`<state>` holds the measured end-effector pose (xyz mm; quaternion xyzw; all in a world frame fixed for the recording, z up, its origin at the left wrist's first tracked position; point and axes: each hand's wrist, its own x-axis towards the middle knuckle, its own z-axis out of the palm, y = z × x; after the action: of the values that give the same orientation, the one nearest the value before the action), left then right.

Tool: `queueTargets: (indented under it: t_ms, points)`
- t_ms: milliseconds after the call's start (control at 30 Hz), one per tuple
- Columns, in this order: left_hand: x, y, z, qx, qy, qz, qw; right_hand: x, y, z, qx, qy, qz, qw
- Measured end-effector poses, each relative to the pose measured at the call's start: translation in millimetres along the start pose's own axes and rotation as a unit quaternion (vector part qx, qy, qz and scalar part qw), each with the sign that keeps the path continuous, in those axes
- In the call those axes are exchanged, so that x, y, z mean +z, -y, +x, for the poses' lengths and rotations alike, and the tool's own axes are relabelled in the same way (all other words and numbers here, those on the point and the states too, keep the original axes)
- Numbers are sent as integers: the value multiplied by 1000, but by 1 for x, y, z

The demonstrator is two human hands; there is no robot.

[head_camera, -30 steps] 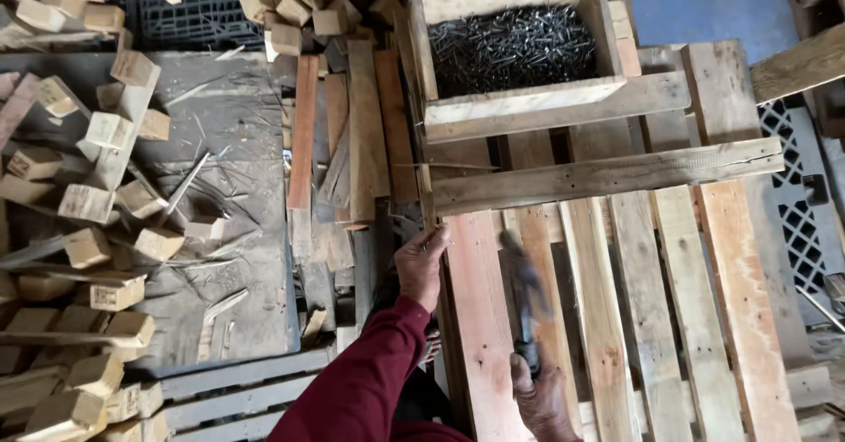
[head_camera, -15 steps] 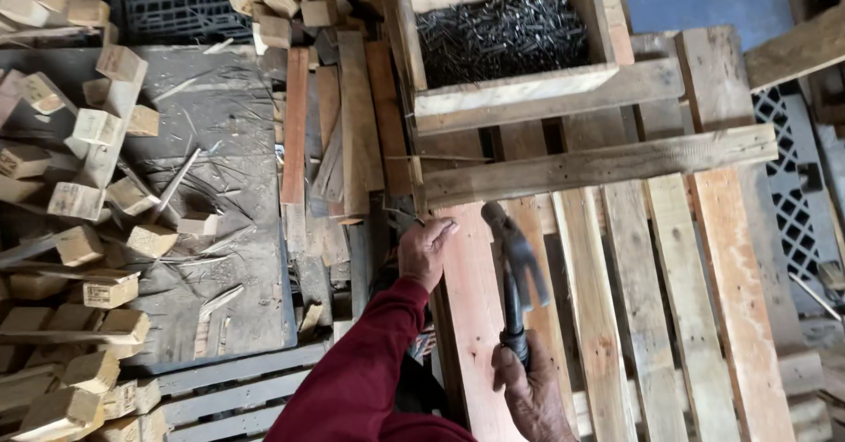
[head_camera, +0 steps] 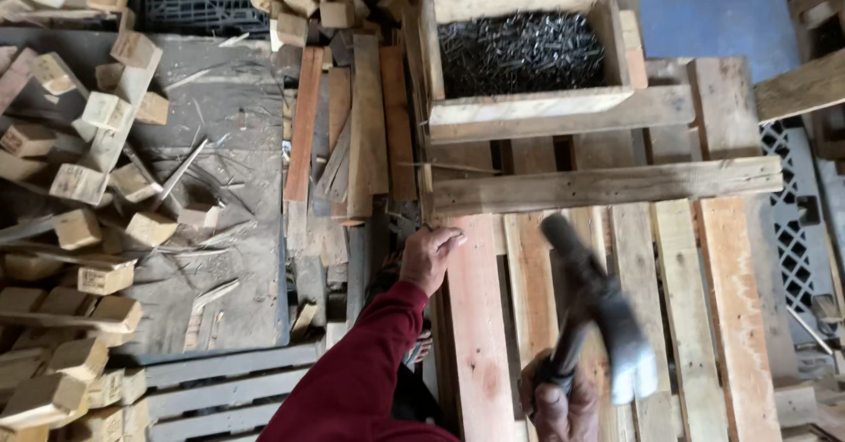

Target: The person hammers nails into a wooden pallet using a hammer. They repeatedly pick up nails from a nearby wooden box and drive them into the pallet slats. The person works methodically across different sections of the pallet.

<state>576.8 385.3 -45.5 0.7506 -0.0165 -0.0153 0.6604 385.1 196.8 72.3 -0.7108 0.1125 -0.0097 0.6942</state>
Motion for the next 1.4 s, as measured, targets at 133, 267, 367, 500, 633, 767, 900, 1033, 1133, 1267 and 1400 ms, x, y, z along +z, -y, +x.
queueTargets:
  t_ms: [133, 267, 367, 500, 633, 767, 900, 1033, 1133, 1267, 1400]
  points:
    - [1, -4, 3, -1, -18, 18, 1000, 9, -15, 19, 252, 4, -131, 959]
    - [-2, -6, 4, 17, -13, 20, 1000, 13, -12, 33, 408, 13, -170, 897]
    - [-2, -5, 4, 24, -25, 11, 999, 6, -12, 26, 315, -47, -114, 941]
    - [1, -4, 3, 35, -22, -1, 999, 5, -30, 15, 133, -7, -44, 990]
    - [-1, -8, 1, 13, -14, -27, 999, 11, -25, 29, 431, 38, -117, 894]
    - [2, -14, -11, -56, -196, -81, 976, -15, 51, 61, 313, 18, -3, 950]
    - [28, -19, -36, -383, -308, -130, 861, -56, 111, 75, -31, 208, -41, 977]
    - [49, -24, -44, -407, -344, 74, 843, -34, 56, 62, 97, -43, 40, 994]
    - [46, -30, -35, -376, -391, 75, 837, -3, -2, 59, 365, 10, -121, 923]
    - [35, -39, -26, -384, -390, 117, 829, -33, 29, 75, 241, -95, -111, 960]
    - [37, -45, -27, -462, -357, 82, 808, -67, 81, 91, -200, 40, 21, 979]
